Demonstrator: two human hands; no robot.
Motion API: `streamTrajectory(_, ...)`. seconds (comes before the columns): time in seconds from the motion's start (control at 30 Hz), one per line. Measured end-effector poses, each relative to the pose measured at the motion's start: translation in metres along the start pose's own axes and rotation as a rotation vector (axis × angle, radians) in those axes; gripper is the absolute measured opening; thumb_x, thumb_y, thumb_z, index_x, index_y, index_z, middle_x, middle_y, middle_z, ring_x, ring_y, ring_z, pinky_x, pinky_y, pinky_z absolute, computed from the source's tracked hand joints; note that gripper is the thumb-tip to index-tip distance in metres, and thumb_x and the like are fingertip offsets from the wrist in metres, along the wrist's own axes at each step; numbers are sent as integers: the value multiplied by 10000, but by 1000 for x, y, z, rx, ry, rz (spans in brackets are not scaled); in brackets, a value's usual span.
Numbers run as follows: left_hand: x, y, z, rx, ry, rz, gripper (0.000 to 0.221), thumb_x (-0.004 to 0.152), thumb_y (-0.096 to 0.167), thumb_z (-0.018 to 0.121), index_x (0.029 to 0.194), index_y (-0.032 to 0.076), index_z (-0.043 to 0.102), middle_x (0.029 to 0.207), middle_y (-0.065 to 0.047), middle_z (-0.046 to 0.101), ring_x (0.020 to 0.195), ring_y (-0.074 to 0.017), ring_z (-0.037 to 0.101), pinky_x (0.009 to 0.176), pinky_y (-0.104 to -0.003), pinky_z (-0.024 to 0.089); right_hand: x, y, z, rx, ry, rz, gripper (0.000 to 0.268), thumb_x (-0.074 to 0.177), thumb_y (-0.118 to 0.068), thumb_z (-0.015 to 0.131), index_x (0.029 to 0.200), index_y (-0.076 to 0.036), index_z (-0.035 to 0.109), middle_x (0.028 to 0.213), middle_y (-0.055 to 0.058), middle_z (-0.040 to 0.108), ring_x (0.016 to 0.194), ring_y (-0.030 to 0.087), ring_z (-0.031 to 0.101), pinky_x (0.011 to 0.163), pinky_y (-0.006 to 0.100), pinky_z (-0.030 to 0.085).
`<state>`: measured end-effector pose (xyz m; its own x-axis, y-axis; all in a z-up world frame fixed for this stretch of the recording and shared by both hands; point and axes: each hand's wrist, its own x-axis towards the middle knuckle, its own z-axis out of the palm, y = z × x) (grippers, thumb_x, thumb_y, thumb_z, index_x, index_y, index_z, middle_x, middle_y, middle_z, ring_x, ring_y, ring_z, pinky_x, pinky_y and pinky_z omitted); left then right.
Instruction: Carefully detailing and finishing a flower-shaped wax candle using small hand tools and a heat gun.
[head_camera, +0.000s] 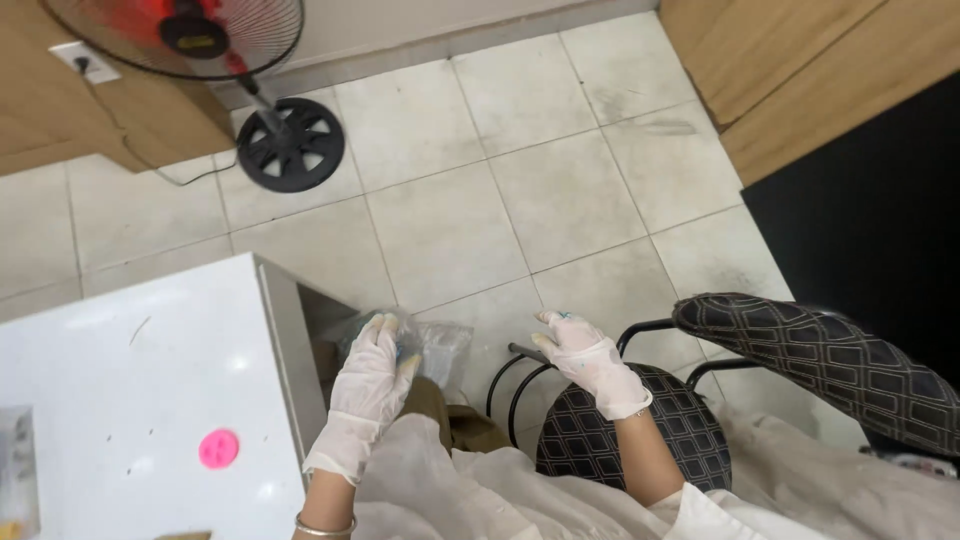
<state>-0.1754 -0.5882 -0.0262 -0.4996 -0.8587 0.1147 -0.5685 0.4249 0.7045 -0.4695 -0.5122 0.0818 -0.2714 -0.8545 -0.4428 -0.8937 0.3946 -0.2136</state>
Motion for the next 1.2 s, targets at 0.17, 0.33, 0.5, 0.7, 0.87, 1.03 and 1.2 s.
streamTrajectory(0.17, 75, 29, 15, -101, -179, 119, 680, 889, 282, 692, 1430, -50, 448, 1424, -283, 510, 1351, -416, 465, 1118, -450, 384, 2, 7, -14, 117, 64, 120, 445, 935, -313, 640, 1323, -96, 620, 1210, 185, 695, 1117, 370, 656, 938, 434, 526)
streamTrajectory(0.33, 141, 35, 49, -168, -282, 304, 779, 900, 296, 708, 1482, -82, 355, 1500, -376, 371, 1381, -468, 383, 1108, -450, 348, 17, -12, -31, 245, 105, 291, 438, 938, -321, 628, 1320, -108, 618, 1150, 191, 713, 1093, 374, 663, 926, 434, 529)
streamTrajectory(0.5, 238, 47, 62, -132, -456, 284, 904, 871, 320, 744, 1579, 47, 250, 1549, -330, 335, 1454, -478, 325, 1204, -506, 335, 69, -20, -34, 296, 254, 236, 433, 938, -302, 649, 1312, -87, 613, 1172, 233, 683, 1171, 407, 607, 973, 463, 495)
streamTrajectory(0.7, 395, 100, 54, -172, -645, 31, 1285, 745, 431, 852, 1584, 193, -91, 1652, -261, -12, 1522, -448, 81, 1147, -732, 138, 171, 47, -45, 280, 453, 329, 470, 899, -267, 702, 1308, -59, 601, 1277, 275, 619, 1253, 431, 531, 1018, 486, 447)
streamTrajectory(0.87, 494, 122, 65, -527, -560, 320, 1192, 882, 348, 781, 1608, 121, -135, 1705, -259, -51, 1589, -420, -7, 1206, -636, 88, 229, 58, -116, 407, 596, 425, 425, 908, -269, 686, 1258, -35, 633, 1237, 264, 627, 1155, 410, 588, 945, 444, 486)
streamTrajectory(1.03, 555, 195, 120, -859, -533, 466, 1112, 964, 243, 724, 1634, 78, -149, 1733, -261, -56, 1630, -398, -2, 1301, -481, 97, 262, 53, -181, 999, 627, 437, 319, 1003, -299, 639, 1163, -29, 695, 1036, 108, 717, 964, 218, 667, 832, 317, 524)
streamTrajectory(1.2, 587, 308, 150, -1231, -909, 135, 1085, 867, 159, 675, 1648, 171, -78, 1736, -163, -32, 1589, -335, 88, 1170, -510, 406, 286, 100, -222, 1641, 872, 369, 175, 997, -182, 716, 1008, -8, 696, 809, 30, 637, 704, 97, 611, 605, 257, 477)
